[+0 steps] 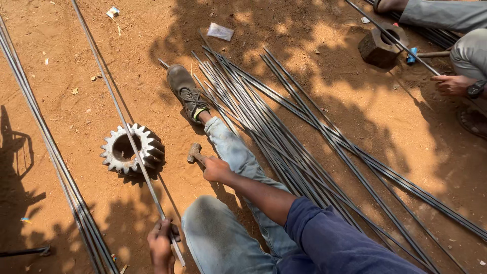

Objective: The person straightens long metal rods by placing them inside the teeth of a large gear on the ground and striking them with a hammer.

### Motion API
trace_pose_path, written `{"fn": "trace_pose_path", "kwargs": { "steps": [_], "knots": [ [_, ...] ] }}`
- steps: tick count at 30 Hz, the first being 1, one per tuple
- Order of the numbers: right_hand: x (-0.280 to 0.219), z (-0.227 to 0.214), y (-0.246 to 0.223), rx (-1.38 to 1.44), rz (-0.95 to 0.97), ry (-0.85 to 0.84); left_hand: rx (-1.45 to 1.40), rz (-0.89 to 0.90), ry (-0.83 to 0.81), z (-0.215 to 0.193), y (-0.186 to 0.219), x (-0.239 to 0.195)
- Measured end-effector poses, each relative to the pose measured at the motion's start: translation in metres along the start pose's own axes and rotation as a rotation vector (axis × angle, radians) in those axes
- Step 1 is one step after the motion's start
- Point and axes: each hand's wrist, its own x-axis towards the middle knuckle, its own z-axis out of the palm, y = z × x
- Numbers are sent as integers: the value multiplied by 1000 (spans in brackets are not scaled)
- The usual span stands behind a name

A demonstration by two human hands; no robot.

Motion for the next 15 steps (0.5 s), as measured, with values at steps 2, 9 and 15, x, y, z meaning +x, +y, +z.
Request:
{"fn": "trace_pose_path", "kwargs": {
  "steps": [2, 9, 15],
  "knots": [
    [4, -8, -14, -43, 88, -119, -151, 69, -198, 17, 52, -35],
    [30, 7, -23, -198, 63, -148, -551, 273, -885, 111, 181, -112],
    [57, 15, -4, -230, -70, -239, -857, 264, -980, 169, 205, -123]
  ]
}}
